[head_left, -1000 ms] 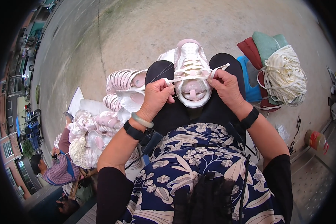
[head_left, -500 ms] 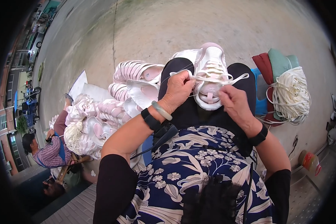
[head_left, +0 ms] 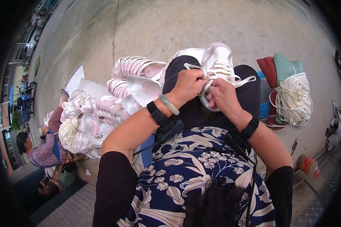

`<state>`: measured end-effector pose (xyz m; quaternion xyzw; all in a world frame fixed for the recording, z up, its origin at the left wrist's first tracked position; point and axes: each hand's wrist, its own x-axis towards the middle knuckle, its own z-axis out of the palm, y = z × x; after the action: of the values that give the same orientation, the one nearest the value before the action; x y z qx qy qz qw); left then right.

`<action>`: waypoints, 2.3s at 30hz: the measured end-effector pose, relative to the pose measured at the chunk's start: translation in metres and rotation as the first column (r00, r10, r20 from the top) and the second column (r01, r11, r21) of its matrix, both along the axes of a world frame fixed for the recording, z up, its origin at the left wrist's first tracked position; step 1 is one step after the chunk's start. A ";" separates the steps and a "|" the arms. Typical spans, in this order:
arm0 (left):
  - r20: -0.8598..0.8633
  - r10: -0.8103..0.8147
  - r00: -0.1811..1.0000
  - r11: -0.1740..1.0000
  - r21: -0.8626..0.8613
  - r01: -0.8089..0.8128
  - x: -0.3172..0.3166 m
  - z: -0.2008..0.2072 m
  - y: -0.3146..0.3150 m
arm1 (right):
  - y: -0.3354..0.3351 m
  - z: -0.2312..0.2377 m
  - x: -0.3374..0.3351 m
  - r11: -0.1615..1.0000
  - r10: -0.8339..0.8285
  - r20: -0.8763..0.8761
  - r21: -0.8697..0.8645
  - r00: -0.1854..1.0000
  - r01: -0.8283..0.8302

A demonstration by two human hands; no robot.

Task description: Lacing a sneaker with shoelaces while sitting in a workshop area.

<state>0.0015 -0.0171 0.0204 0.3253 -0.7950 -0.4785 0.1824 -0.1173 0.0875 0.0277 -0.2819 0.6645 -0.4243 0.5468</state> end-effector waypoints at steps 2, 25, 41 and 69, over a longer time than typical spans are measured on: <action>-0.004 -0.002 1.000 0.998 -0.061 0.002 -0.002 0.001 0.000 | -0.001 -0.004 0.003 0.996 -0.061 0.005 -0.066 0.998 0.061; -0.166 0.496 0.852 0.659 0.712 -0.244 -0.001 0.003 0.015 | 0.061 -0.001 -0.034 0.956 0.142 -0.378 -0.187 0.915 -0.226; -0.088 0.016 0.996 0.930 0.367 0.017 -0.014 0.024 0.056 | 0.075 0.005 -0.079 0.996 0.001 -0.234 -0.083 0.972 -0.021; 0.403 -0.197 0.894 0.909 0.417 0.012 0.055 0.045 0.016 | 0.054 -0.010 -0.070 0.957 -0.221 0.409 -0.082 0.885 0.277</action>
<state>0.0567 -0.0016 0.0652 0.4104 -0.7159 -0.5563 -0.0977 -0.1877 0.1419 0.0176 -0.1396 0.5398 -0.5842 0.5898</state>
